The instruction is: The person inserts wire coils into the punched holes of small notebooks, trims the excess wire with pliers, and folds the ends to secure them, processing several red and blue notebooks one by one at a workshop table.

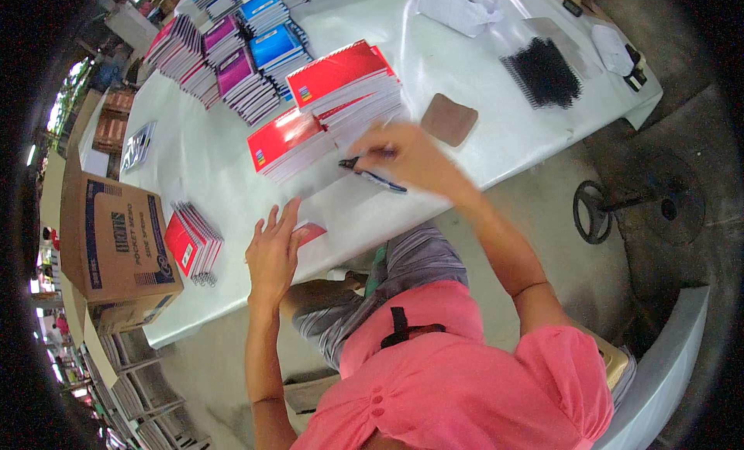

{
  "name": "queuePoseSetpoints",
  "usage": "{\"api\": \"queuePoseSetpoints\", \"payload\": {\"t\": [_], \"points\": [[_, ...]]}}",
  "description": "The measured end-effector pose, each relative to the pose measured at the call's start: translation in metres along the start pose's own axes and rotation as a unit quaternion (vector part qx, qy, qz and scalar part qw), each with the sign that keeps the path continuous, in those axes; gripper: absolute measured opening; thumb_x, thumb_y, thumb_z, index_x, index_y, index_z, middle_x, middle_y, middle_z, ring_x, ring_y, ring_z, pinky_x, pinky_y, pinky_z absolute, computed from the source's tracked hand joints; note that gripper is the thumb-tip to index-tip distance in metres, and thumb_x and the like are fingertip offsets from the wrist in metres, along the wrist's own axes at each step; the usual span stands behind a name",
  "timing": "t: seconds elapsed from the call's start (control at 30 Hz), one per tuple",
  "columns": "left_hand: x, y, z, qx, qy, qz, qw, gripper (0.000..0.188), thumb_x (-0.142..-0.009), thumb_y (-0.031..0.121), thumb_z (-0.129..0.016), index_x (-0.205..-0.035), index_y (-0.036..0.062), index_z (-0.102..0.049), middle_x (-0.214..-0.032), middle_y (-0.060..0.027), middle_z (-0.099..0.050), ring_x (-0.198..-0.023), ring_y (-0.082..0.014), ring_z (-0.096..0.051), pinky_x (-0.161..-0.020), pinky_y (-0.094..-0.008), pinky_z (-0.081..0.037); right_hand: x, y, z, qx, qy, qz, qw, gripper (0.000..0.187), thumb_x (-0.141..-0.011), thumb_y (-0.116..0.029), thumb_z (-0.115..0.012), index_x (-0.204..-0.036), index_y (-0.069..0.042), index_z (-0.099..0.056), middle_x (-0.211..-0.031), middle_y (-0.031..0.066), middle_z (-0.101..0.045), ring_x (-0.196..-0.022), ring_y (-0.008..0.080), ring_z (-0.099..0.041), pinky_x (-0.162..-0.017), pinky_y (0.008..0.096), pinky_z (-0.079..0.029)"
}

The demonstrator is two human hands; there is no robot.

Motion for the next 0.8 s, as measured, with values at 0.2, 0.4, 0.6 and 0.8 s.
{"api": "queuePoseSetpoints", "payload": {"t": [0.2, 0.4, 0.6, 0.8], "points": [[-0.003, 0.005, 0.006, 0.015, 0.022, -0.003, 1.000, 0.052, -0.092, 0.019, -0.058, -0.142, 0.0128, -0.044, -0.120, -0.0214, -0.063, -0.120, -0.0394, -0.056, -0.100, -0.0496, -0.044, 0.001, 0.006, -0.079, -0.070, -0.066, 0.022, 0.995, 0.021, -0.078, -0.004, -0.076, -0.098, -0.007, -0.072, -0.086, 0.0065, -0.063, -0.076, 0.0205, -0.058, -0.067, 0.0332, -0.046], [-0.003, 0.003, 0.004, 0.006, 0.044, -0.024, 0.999, 0.053, -0.092, 0.021, -0.059, -0.142, 0.0107, -0.044, -0.120, -0.0192, -0.064, -0.119, -0.0378, -0.056, -0.100, -0.0493, -0.044, -0.010, 0.014, -0.083, -0.108, -0.182, 0.061, 0.975, 0.019, -0.082, -0.003, -0.073, -0.100, -0.007, -0.071, -0.082, 0.0055, -0.062, -0.077, 0.0179, -0.056, -0.069, 0.0323, -0.045], [-0.005, 0.006, 0.007, 0.018, 0.035, -0.012, 0.999, 0.055, -0.092, 0.023, -0.061, -0.143, 0.0134, -0.043, -0.129, -0.0140, -0.060, -0.120, -0.0373, -0.056, -0.101, -0.0496, -0.043, -0.006, 0.000, -0.080, 0.026, -0.178, 0.059, 0.982, 0.016, -0.091, -0.016, -0.065, -0.101, -0.005, -0.060, -0.082, 0.0067, -0.062, -0.073, 0.0241, -0.060, -0.066, 0.0365, -0.046], [-0.005, 0.007, 0.007, 0.090, 0.022, -0.010, 0.996, 0.053, -0.089, 0.029, -0.065, -0.139, 0.0203, -0.049, -0.128, -0.0099, -0.062, -0.108, -0.0307, -0.064, -0.082, -0.0423, -0.054, -0.001, -0.023, -0.083, 0.154, -0.186, 0.088, 0.966, 0.020, -0.089, -0.018, -0.061, -0.104, -0.006, -0.056, -0.089, 0.0136, -0.063, -0.080, 0.0361, -0.062, -0.069, 0.0460, -0.049]]}}
Point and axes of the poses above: each hand's wrist, its own x-axis away from the middle knuckle, its own z-axis out of the back of the hand, y = z × x, the point moved 3 cm from there along -x, towards the middle knuckle
